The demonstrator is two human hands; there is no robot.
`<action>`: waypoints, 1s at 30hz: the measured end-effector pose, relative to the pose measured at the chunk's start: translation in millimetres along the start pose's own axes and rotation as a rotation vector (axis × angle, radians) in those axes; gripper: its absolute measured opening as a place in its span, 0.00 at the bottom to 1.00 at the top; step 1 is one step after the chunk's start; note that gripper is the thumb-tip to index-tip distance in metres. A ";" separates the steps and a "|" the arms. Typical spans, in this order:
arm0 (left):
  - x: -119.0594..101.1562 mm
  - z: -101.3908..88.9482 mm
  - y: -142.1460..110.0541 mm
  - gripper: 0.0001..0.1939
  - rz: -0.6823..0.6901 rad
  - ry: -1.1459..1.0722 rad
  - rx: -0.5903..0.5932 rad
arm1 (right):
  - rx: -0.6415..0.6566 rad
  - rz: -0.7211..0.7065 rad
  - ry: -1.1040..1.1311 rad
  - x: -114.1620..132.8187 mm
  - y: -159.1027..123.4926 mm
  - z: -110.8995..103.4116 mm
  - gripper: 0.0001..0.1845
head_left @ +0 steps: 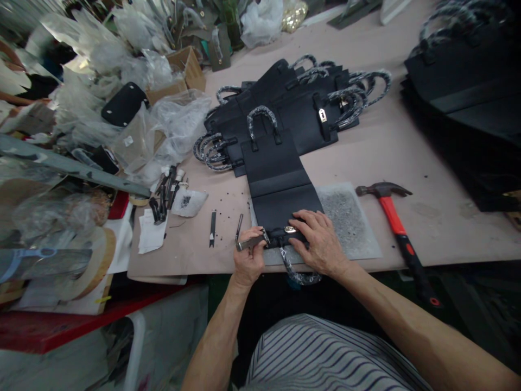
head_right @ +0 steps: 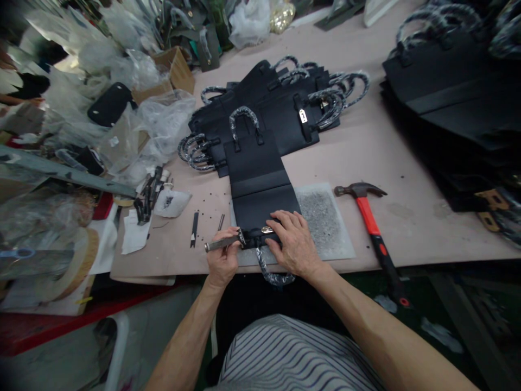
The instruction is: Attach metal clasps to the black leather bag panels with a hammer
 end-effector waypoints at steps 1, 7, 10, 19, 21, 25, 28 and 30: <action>0.1 -0.3 0.7 0.06 -0.005 0.004 0.002 | -0.001 0.001 0.004 -0.1 0.0 0.0 0.20; 2.8 -0.7 0.7 0.07 0.010 -0.002 0.035 | -0.005 -0.003 0.002 -0.5 0.1 0.5 0.20; 4.0 -1.0 3.5 0.07 0.020 -0.004 0.055 | 0.000 0.007 0.002 -0.8 -0.4 1.1 0.20; -1.8 -2.8 22.5 0.06 0.049 0.091 0.184 | -0.018 -0.004 0.010 -0.7 0.1 0.1 0.19; -2.8 -1.3 25.2 0.06 0.070 0.118 0.209 | -0.017 -0.004 0.006 -0.2 0.3 -0.7 0.19; -4.2 5.1 27.6 0.04 0.100 0.128 0.232 | -0.023 0.004 0.016 -0.3 -0.4 -1.1 0.19; -5.1 9.1 27.7 0.04 0.067 0.133 0.227 | -0.031 0.008 0.051 -0.4 -1.1 0.4 0.19; -5.6 10.5 27.5 0.05 0.044 0.134 0.213 | -0.035 0.003 0.102 -1.0 -0.7 0.4 0.20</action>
Point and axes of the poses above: each hand's wrist, its own y-axis towards the middle knuckle, its own z-axis out of the palm, x = y × z, the point moved 1 cm from there along y, towards the middle knuckle, and after that the axes turned 8 degrees about -x, right-handed, at the moved point
